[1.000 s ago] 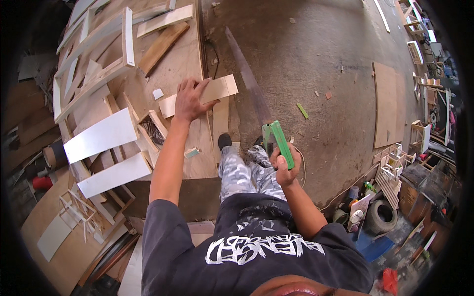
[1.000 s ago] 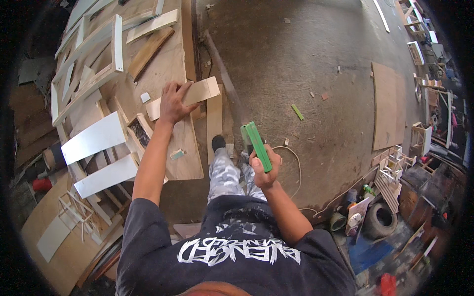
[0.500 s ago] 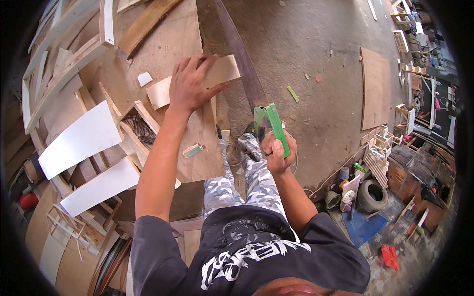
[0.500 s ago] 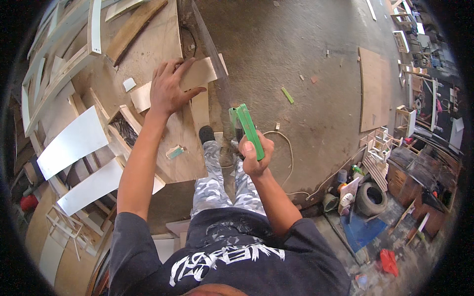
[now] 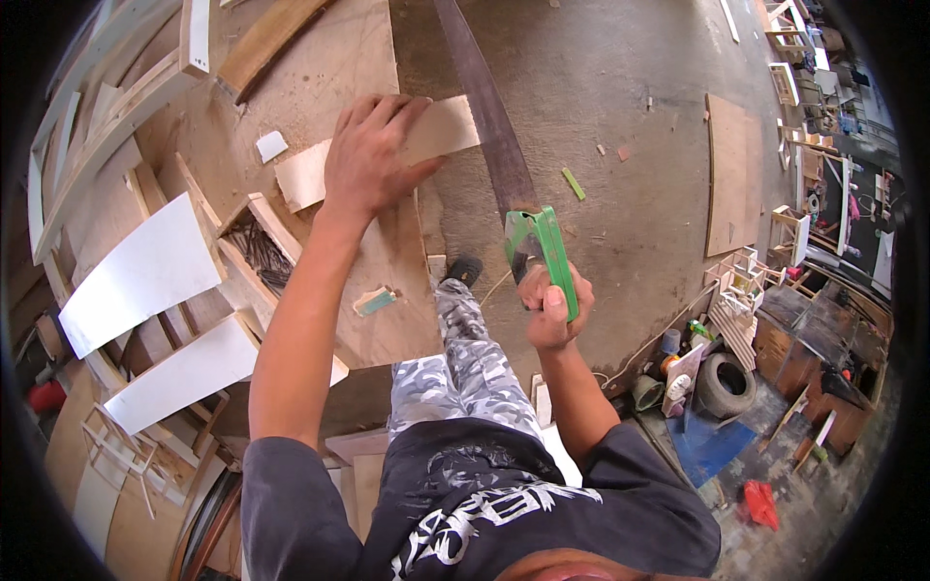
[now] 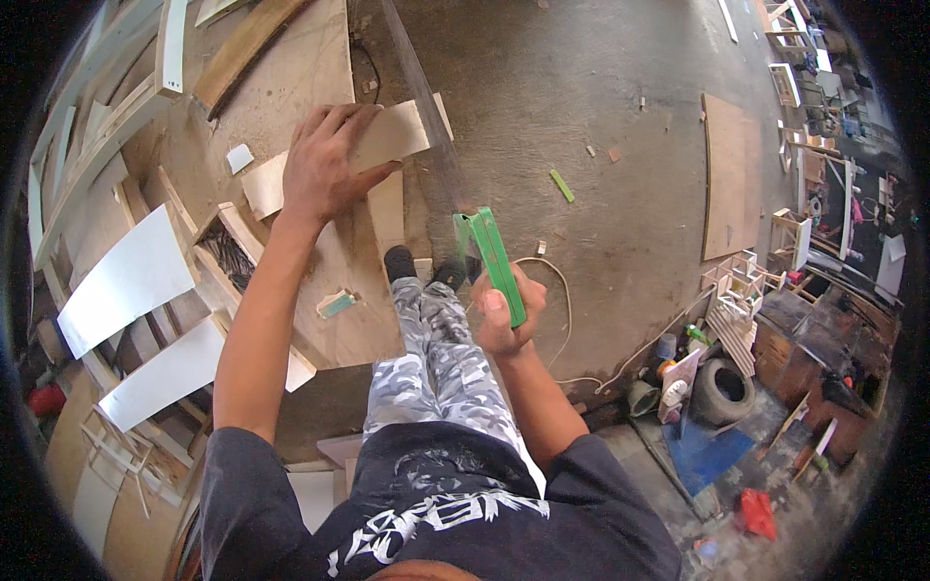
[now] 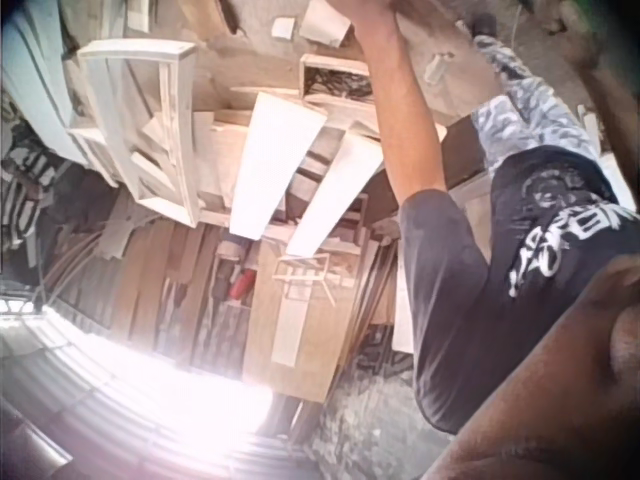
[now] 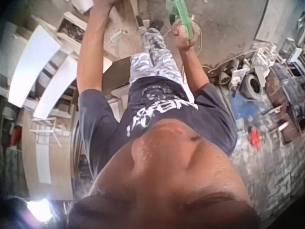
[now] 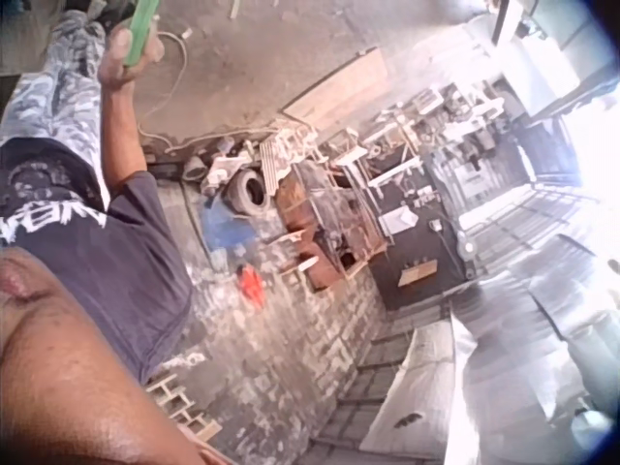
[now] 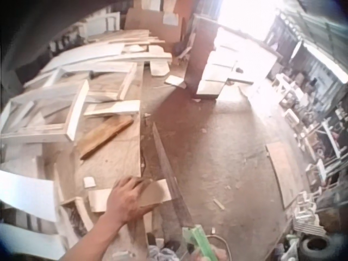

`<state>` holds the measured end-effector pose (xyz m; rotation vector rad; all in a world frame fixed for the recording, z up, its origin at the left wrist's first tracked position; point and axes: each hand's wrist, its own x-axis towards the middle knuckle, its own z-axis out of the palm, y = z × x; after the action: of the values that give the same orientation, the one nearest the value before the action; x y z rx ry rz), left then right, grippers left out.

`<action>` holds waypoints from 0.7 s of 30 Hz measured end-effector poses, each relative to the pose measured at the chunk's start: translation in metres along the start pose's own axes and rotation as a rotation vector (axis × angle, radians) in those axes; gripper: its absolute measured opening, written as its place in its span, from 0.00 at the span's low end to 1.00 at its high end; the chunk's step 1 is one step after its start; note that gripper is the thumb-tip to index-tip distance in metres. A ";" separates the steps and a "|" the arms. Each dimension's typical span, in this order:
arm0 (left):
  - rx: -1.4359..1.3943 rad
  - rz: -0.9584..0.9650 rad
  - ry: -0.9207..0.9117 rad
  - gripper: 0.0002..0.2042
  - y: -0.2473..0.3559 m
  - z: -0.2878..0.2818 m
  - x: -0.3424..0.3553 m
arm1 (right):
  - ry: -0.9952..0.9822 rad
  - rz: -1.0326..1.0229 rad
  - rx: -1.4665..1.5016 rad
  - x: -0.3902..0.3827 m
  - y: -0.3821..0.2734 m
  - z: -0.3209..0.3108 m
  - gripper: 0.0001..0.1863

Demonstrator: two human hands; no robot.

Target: The person sands a small wooden block with a sanding block and then uses a hand saw to cut a piece of wood.

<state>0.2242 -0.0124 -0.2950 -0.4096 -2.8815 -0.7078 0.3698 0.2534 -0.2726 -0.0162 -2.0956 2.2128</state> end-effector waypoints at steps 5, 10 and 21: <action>0.002 0.032 0.032 0.34 0.001 0.001 0.003 | 0.009 -0.029 0.031 0.002 0.003 -0.006 0.20; 0.018 0.028 0.042 0.35 -0.002 0.002 0.001 | -0.020 -0.012 0.032 0.002 0.008 -0.008 0.21; 0.054 -0.004 0.039 0.35 -0.001 0.002 -0.001 | -0.042 -0.012 0.104 0.004 0.005 -0.006 0.20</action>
<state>0.2247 -0.0124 -0.2974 -0.3798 -2.8584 -0.6303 0.3664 0.2591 -0.2780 0.0505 -1.9915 2.3317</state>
